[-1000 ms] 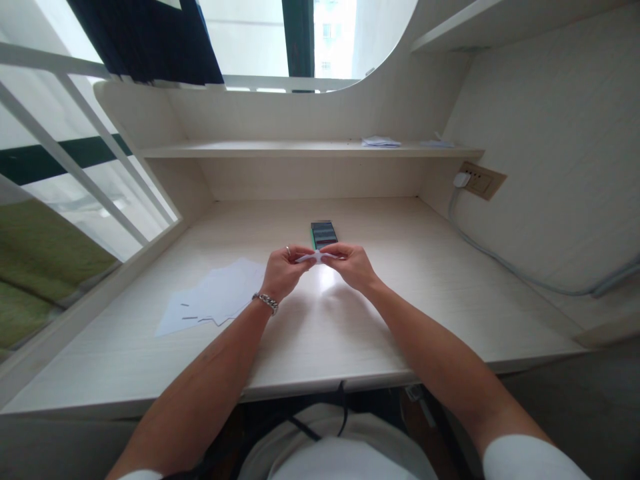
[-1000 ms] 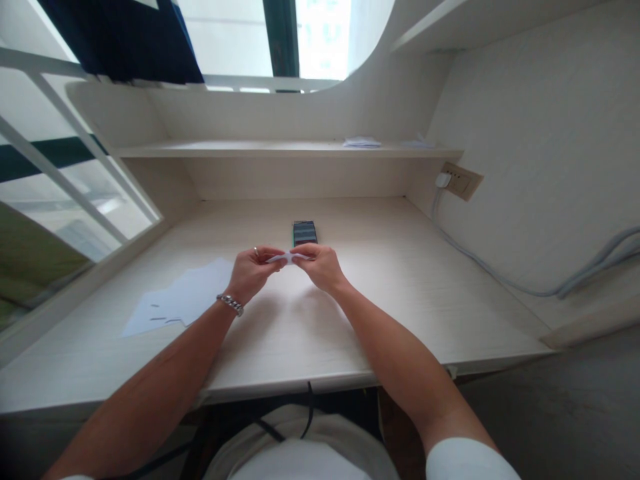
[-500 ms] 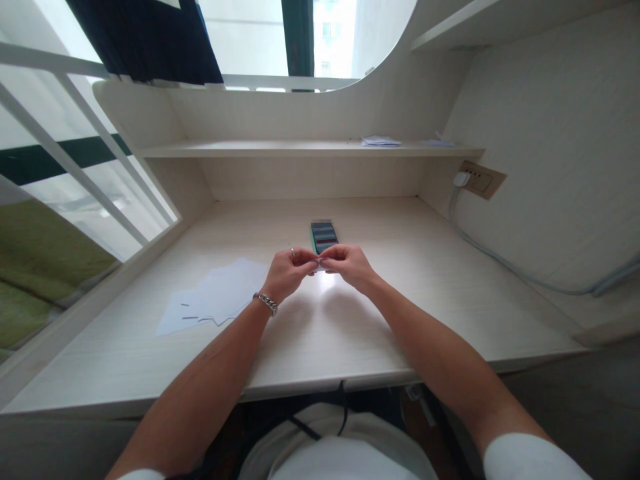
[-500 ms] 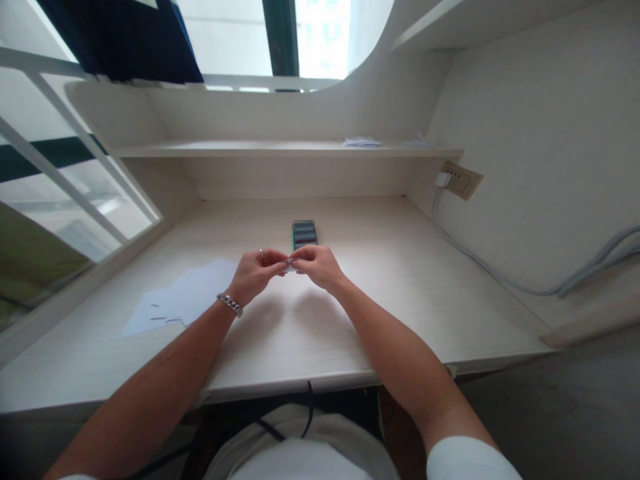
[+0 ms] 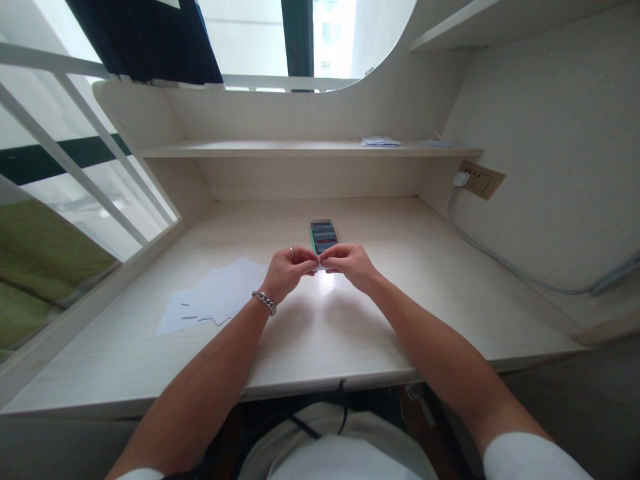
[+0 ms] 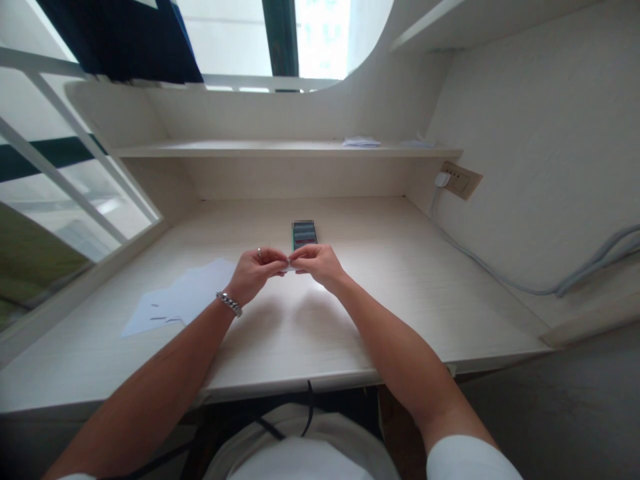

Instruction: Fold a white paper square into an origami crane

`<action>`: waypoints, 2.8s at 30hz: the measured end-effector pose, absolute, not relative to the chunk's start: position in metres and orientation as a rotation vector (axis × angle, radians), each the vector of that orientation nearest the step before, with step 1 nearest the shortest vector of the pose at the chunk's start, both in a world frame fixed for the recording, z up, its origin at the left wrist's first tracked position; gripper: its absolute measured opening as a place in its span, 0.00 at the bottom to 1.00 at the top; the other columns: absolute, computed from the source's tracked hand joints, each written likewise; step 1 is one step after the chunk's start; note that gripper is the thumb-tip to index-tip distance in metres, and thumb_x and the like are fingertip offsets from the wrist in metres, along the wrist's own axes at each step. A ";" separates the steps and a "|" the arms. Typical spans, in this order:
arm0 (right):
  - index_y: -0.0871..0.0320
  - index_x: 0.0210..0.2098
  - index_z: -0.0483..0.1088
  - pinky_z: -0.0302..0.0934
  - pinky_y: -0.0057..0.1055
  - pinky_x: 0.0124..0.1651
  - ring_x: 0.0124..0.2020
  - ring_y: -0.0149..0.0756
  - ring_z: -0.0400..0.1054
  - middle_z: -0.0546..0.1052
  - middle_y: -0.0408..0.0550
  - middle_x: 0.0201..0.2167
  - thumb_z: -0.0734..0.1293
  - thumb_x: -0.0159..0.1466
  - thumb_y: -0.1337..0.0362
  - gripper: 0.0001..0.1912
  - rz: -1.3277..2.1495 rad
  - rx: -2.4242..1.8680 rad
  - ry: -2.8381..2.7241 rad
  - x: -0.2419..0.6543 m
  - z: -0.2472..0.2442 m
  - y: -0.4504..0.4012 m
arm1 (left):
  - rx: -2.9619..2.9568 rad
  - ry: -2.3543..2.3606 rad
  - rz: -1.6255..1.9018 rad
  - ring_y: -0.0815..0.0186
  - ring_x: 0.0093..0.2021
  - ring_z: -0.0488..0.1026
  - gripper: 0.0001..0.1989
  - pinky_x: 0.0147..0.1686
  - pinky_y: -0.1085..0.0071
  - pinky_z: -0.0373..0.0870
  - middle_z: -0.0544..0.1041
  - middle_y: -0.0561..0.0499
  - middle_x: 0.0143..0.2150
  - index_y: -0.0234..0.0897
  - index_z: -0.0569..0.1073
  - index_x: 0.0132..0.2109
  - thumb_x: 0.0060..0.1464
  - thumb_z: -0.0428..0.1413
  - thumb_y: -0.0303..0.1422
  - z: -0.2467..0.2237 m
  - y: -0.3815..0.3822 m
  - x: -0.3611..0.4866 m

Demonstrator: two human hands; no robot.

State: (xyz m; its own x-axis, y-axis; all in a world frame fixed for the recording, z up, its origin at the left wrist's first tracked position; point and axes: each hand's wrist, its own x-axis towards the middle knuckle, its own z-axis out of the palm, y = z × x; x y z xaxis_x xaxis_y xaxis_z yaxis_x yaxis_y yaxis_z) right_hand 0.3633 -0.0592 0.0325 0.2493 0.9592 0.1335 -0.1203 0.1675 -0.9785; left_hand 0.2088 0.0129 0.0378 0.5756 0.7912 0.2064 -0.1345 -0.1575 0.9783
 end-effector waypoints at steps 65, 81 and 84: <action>0.59 0.30 0.74 0.66 0.31 0.30 0.27 0.33 0.70 0.77 0.45 0.26 0.77 0.44 0.57 0.17 0.870 -1.128 -1.041 0.370 0.022 -0.050 | 1.379 0.624 0.929 0.65 0.32 0.78 0.14 0.34 0.67 0.77 0.80 0.47 0.31 0.31 0.76 0.36 0.41 0.65 0.32 0.039 0.017 0.208; 0.59 0.31 0.74 0.63 0.32 0.35 0.30 0.34 0.71 0.78 0.46 0.28 0.74 0.49 0.59 0.12 0.768 -1.171 -1.176 0.365 0.018 -0.051 | 1.605 0.598 0.943 0.66 0.26 0.75 0.16 0.30 0.70 0.72 0.79 0.49 0.26 0.32 0.75 0.35 0.39 0.68 0.35 0.031 0.019 0.211; 0.59 0.30 0.74 0.62 0.31 0.34 0.29 0.33 0.69 0.77 0.45 0.27 0.74 0.49 0.60 0.12 0.776 -1.155 -1.202 0.364 0.020 -0.052 | 1.654 0.587 0.973 0.67 0.27 0.75 0.14 0.30 0.71 0.71 0.78 0.51 0.26 0.34 0.74 0.35 0.41 0.67 0.34 0.030 0.017 0.211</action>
